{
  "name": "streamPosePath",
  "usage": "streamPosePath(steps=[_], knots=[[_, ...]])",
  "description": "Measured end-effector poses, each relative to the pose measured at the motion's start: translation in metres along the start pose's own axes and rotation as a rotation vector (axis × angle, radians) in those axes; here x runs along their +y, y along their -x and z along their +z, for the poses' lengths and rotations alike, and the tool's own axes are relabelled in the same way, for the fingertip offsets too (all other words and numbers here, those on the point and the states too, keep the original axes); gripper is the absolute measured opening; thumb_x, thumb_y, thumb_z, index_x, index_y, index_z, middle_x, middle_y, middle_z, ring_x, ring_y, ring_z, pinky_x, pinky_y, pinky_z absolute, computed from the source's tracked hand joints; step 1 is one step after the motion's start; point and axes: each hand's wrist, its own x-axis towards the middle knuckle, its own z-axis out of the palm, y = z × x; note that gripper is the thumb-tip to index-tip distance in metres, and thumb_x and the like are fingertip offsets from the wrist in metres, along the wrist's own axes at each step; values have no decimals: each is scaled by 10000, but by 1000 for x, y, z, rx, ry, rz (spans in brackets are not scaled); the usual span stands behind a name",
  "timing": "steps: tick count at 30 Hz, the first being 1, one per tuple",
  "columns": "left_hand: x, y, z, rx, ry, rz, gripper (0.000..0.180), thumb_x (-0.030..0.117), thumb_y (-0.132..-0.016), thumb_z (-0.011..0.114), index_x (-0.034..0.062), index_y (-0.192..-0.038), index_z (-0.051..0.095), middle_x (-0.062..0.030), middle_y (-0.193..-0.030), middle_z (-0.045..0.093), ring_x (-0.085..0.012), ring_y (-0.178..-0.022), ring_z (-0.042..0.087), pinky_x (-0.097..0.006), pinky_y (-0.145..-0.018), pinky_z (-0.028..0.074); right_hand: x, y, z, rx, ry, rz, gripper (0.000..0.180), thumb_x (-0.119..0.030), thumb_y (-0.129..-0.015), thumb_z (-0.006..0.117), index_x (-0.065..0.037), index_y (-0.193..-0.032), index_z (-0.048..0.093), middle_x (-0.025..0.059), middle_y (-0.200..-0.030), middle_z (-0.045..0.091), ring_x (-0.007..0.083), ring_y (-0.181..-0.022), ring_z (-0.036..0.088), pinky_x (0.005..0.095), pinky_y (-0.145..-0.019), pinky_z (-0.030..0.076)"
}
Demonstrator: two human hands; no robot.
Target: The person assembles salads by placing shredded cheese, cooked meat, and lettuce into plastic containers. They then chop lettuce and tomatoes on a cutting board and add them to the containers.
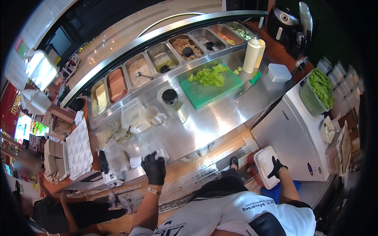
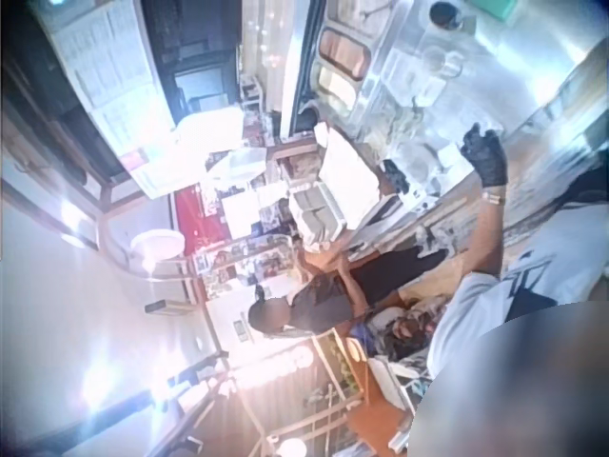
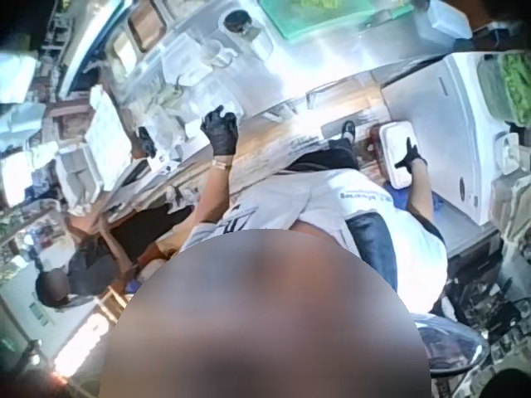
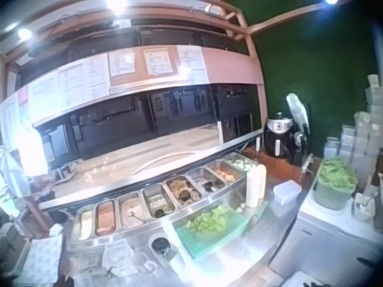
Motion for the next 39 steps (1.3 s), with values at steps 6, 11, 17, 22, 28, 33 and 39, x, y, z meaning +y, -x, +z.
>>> streamPosePath(steps=[6,11,17,22,28,33,39], knots=[[103,-11,29,-115,-51,-163,187,215,-764,705,183,-946,737,-126,-1281,570,-300,-1194,492,-500,-968,333,10,-66,-124,96,-86,-146,912,-472,-638,843,-152,-1418,495,121,-1324,601,263,-1120,636,382,-904,527],[189,-41,3,-315,-226,-458,867,268,-634,855,150,-1405,475,-243,-1505,300,-398,-1348,324,-542,-1053,266,-64,-97,-277,200,184,-590,481,-396,-680,813,-103,-1048,710,142,-1069,701,298,-994,674,371,-900,525],[236,-203,55,-120,759,-153,1146,261,-609,921,33,-1499,236,-227,-1486,344,-346,-1371,363,-447,-1089,371,-171,-109,-433,414,-271,-1327,1067,-330,-554,924,-160,-1460,386,242,-1431,442,381,-1294,465,426,-1061,418],[224,-364,158,-271,240,-69,1406,622,-410,903,53,-1500,222,-286,-1498,266,-433,-1402,262,-489,-1137,290,-261,-149,-481,735,209,-875,1416,-579,-436,899,-214,-1555,112,286,-1523,254,439,-1390,300,579,-1117,273],[211,-412,221,-413,582,-88,1174,451,-453,951,99,-1407,364,-178,-1355,405,-361,-1272,407,-452,-1082,368,-315,-173,-471,704,75,-1020,1403,-554,-397,919,-206,-1535,176,273,-1465,340,425,-1337,375,541,-1089,334],[220,-430,270,-230,1108,48,654,137,-664,847,58,-1227,525,-126,-1127,572,-245,-1057,568,-374,-923,482,-368,-199,-452,608,-241,-1372,1095,-332,-467,935,-129,-1380,368,216,-1326,486,415,-1224,483,473,-1048,414],[241,-425,267,-127,700,18,283,141,-813,672,17,-1064,637,-165,-1011,667,-298,-1058,607,-403,-924,474,-404,-219,-436,455,-522,-1355,660,-76,-767,746,7,-1348,445,183,-1301,557,289,-1207,537,365,-1064,397]])
